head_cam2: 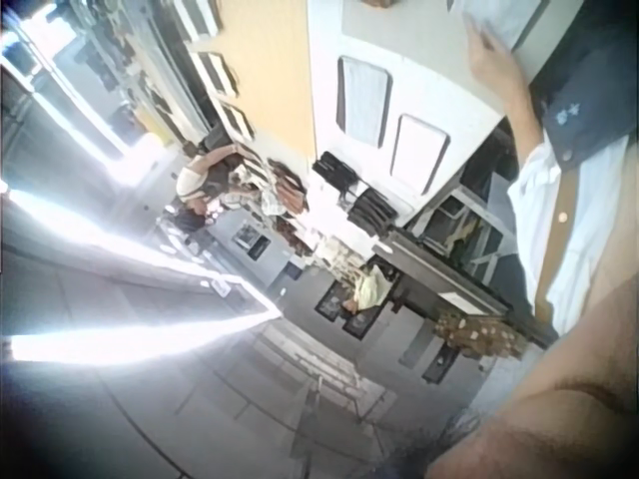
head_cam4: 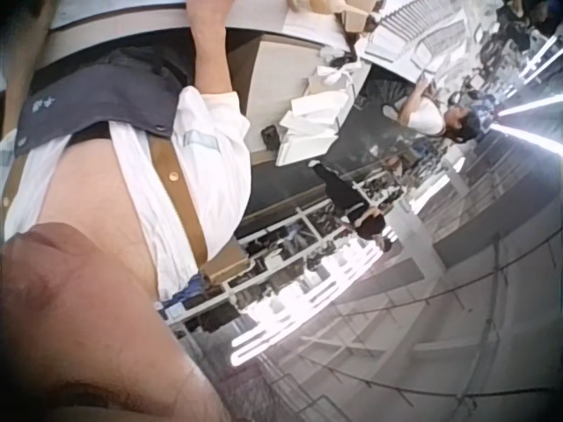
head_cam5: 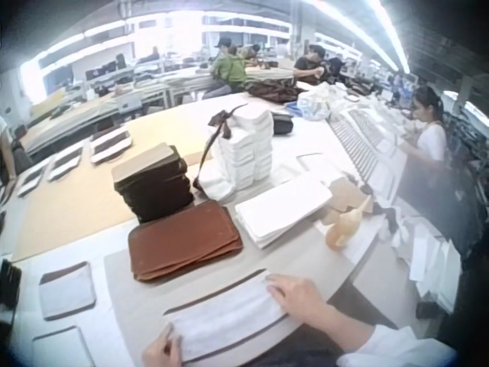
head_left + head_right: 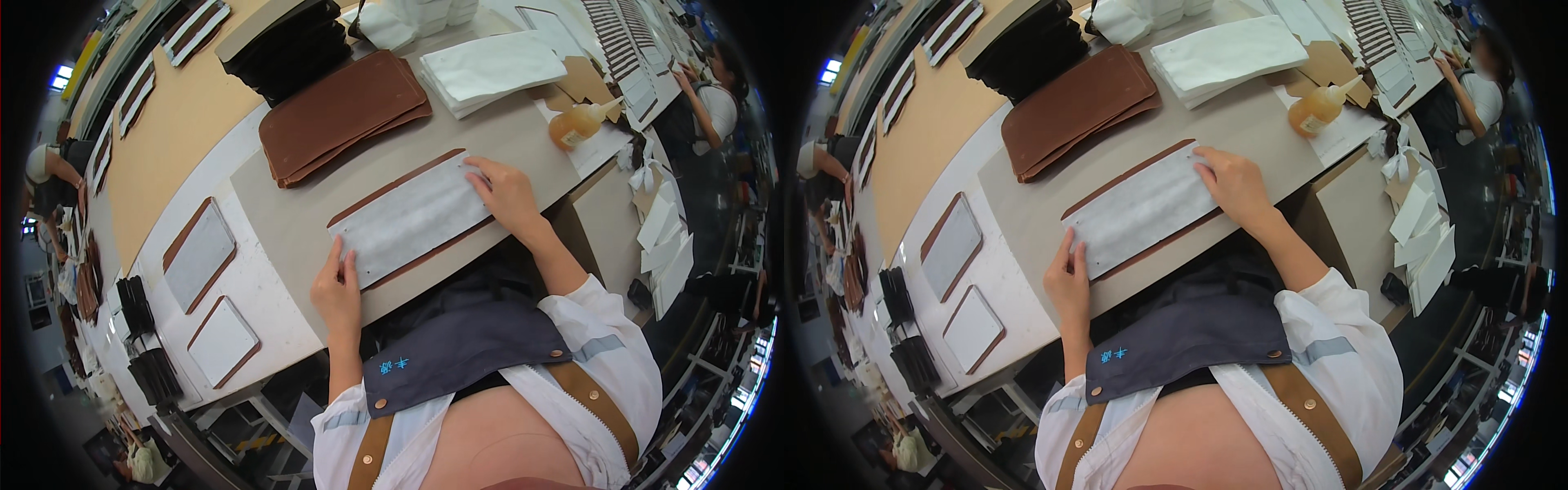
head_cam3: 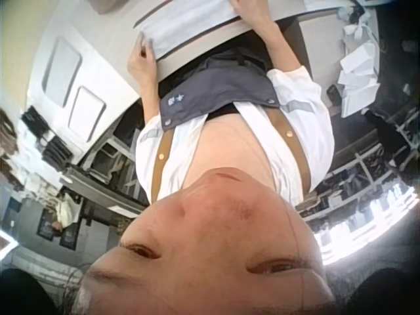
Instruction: The person applies glue from a squeeze bottle onto rectangular brown leather pieces and then places white fabric inserts on top. They smooth the inserts with their hands to ensure adhesion and then stack the finished units. The process is repeated for multiple items in a continuous assembly loop.
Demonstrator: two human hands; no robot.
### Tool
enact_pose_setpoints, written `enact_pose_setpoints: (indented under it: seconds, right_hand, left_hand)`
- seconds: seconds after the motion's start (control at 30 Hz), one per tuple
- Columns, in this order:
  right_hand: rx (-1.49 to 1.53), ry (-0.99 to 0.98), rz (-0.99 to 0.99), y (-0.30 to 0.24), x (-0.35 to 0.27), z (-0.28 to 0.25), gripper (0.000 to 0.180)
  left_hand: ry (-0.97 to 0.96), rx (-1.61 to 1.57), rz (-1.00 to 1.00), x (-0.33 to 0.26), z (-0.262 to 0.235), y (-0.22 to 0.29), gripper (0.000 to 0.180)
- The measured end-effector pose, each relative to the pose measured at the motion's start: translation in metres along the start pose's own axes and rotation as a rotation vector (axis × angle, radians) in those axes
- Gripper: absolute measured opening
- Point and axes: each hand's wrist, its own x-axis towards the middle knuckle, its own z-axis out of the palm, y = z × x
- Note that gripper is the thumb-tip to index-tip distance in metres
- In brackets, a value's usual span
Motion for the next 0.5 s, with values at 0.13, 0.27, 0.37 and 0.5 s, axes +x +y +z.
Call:
enact_pose_setpoints:
  seconds: [0.13, 0.27, 0.37, 0.5]
  right_hand:
    - [0.008, 0.053, -0.053, 0.0039, -0.0005, 0.0033, 0.024]
    - [-0.018, 0.0, -0.026, 0.0006, 0.0012, -0.0009, 0.023]
    - [-0.042, -0.059, 0.003, -0.001, 0.0035, -0.0052, 0.023]
    - [-0.054, -0.079, -0.017, 0.0033, 0.0054, -0.0052, 0.025]
  left_hand:
    - [-0.011, 0.014, -0.011, -0.0003, -0.001, 0.0011, 0.033]
    - [-0.015, 0.036, -0.005, -0.0004, -0.0019, 0.0012, 0.033]
    - [-0.02, 0.045, 0.002, -0.0001, -0.0022, 0.0005, 0.034]
    - [-0.052, 0.077, -0.019, -0.0008, -0.0041, 0.0018, 0.036]
